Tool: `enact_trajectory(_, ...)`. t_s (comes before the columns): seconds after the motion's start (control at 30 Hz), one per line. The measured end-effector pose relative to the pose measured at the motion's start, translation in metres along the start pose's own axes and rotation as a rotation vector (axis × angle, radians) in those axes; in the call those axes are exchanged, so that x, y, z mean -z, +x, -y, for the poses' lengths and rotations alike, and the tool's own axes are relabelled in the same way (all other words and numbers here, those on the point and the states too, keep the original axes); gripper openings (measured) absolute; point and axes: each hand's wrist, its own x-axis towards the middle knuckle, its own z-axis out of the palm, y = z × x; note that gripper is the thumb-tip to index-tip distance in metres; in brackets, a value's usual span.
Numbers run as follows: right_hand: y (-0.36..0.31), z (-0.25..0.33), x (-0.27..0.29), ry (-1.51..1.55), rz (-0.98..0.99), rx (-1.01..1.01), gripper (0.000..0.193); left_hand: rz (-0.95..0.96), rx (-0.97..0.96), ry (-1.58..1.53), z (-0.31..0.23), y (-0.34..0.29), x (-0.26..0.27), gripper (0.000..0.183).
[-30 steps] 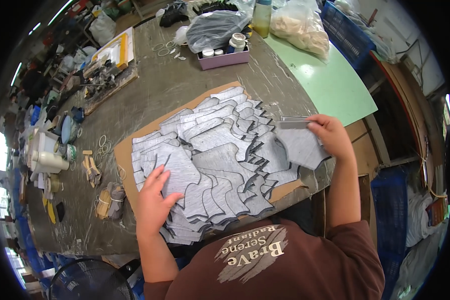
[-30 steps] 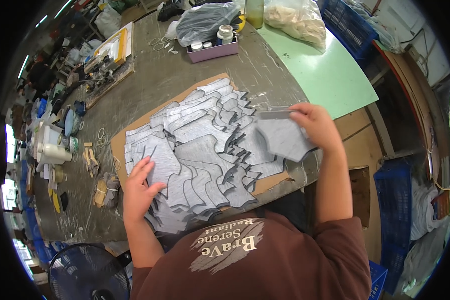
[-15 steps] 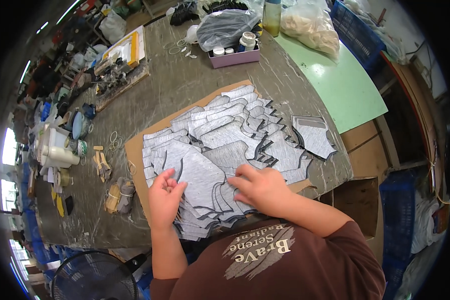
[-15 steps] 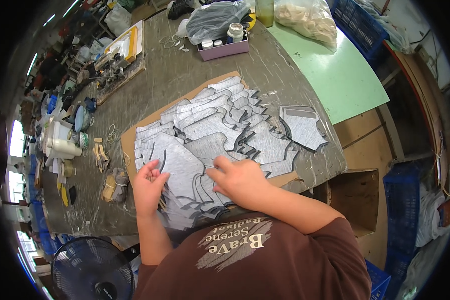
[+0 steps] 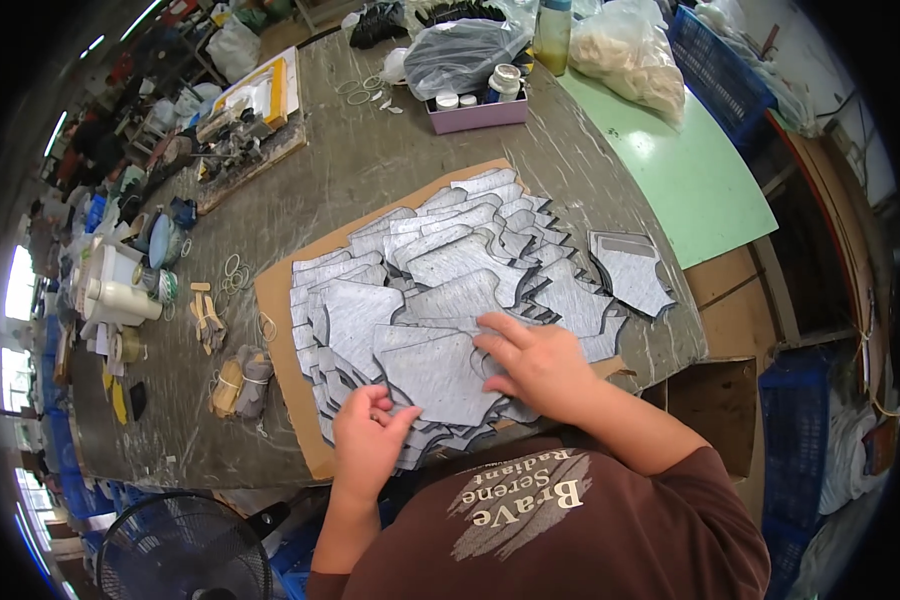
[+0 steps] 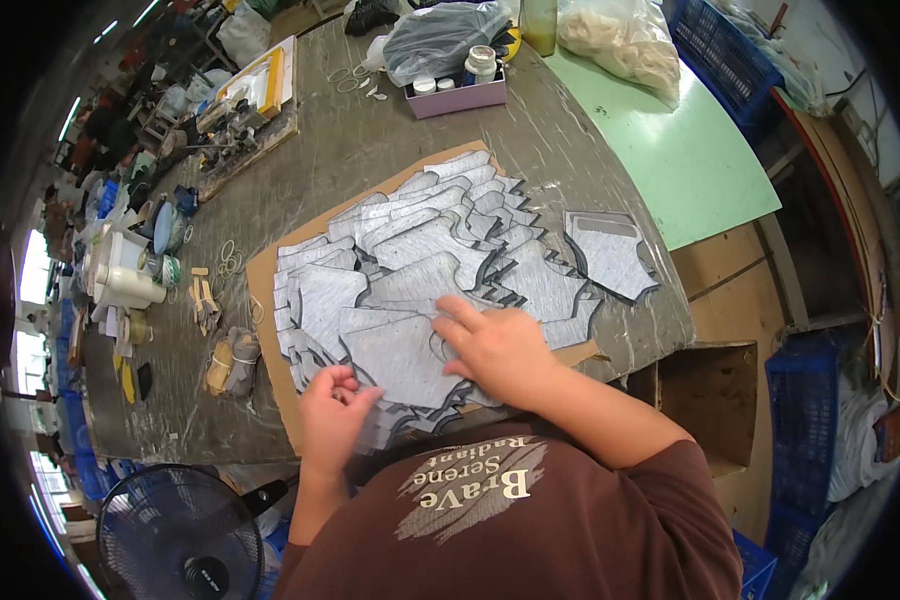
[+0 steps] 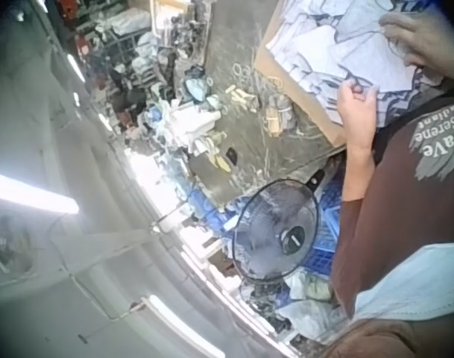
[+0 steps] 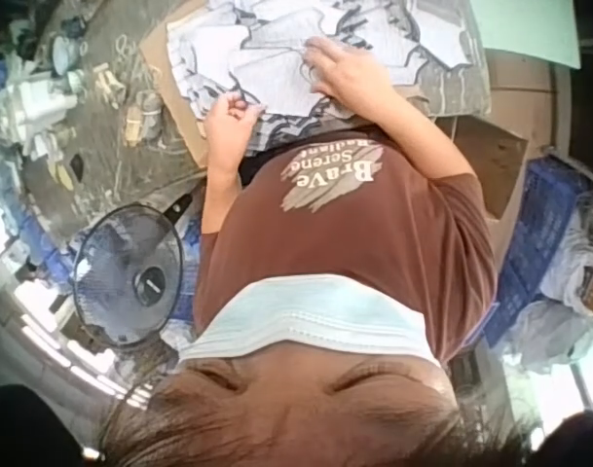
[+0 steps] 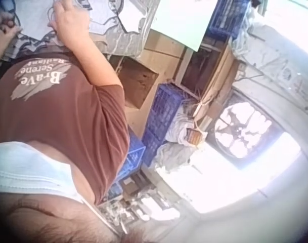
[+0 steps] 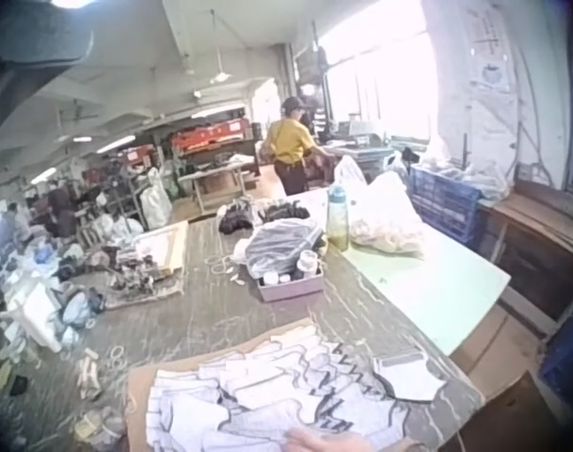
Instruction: Sort shoe upper components, bundle them with rubber bands, and place them into plastic bags for transport.
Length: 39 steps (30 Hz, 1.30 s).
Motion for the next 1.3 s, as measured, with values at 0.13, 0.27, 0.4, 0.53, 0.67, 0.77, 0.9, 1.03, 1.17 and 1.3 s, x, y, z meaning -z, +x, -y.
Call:
enact_trajectory(0.13,0.003,-0.012,0.011,-0.016,0.007,0.035,0.044,0.086,0.003,-0.095,-0.016,-0.010,-0.004,0.035)
enact_trajectory(0.27,0.001,-0.005,0.017,-0.017,-0.025,0.005,0.046,0.127,0.101,-0.294,-0.018,-0.019,0.004,0.022)
enact_trajectory(0.4,0.003,0.017,0.018,0.028,-0.003,0.097,0.046,0.061,0.117,-1.080,-0.018,-0.032,0.003,0.011)
enact_trajectory(0.53,0.005,0.012,0.000,0.054,0.122,0.189,0.043,0.554,0.231,-1.380,-0.012,-0.038,-0.001,0.028)
enact_trajectory(0.67,0.004,0.020,0.010,0.138,0.071,0.150,0.036,0.552,0.198,-1.146,-0.017,-0.029,0.003,0.048)
enact_trajectory(0.77,0.008,0.031,0.010,0.415,-0.096,0.075,0.013,0.360,-0.207,-0.487,-0.025,-0.018,-0.008,0.096)
enact_trajectory(0.9,0.010,0.033,0.001,0.691,-0.062,-0.045,0.012,0.099,-0.709,-0.062,-0.031,0.003,-0.026,0.096)
enact_trajectory(1.03,0.007,0.033,0.004,0.746,-0.027,-0.098,0.009,0.091,-0.662,0.067,-0.039,0.003,-0.025,0.097)
enact_trajectory(1.17,0.009,0.035,0.004,0.788,0.007,-0.156,0.007,0.046,-0.708,0.114,-0.040,0.003,-0.025,0.097)
enact_trajectory(1.3,0.011,0.036,0.004,0.822,0.043,-0.178,0.006,0.021,-0.692,0.160,-0.042,0.002,-0.024,0.095)
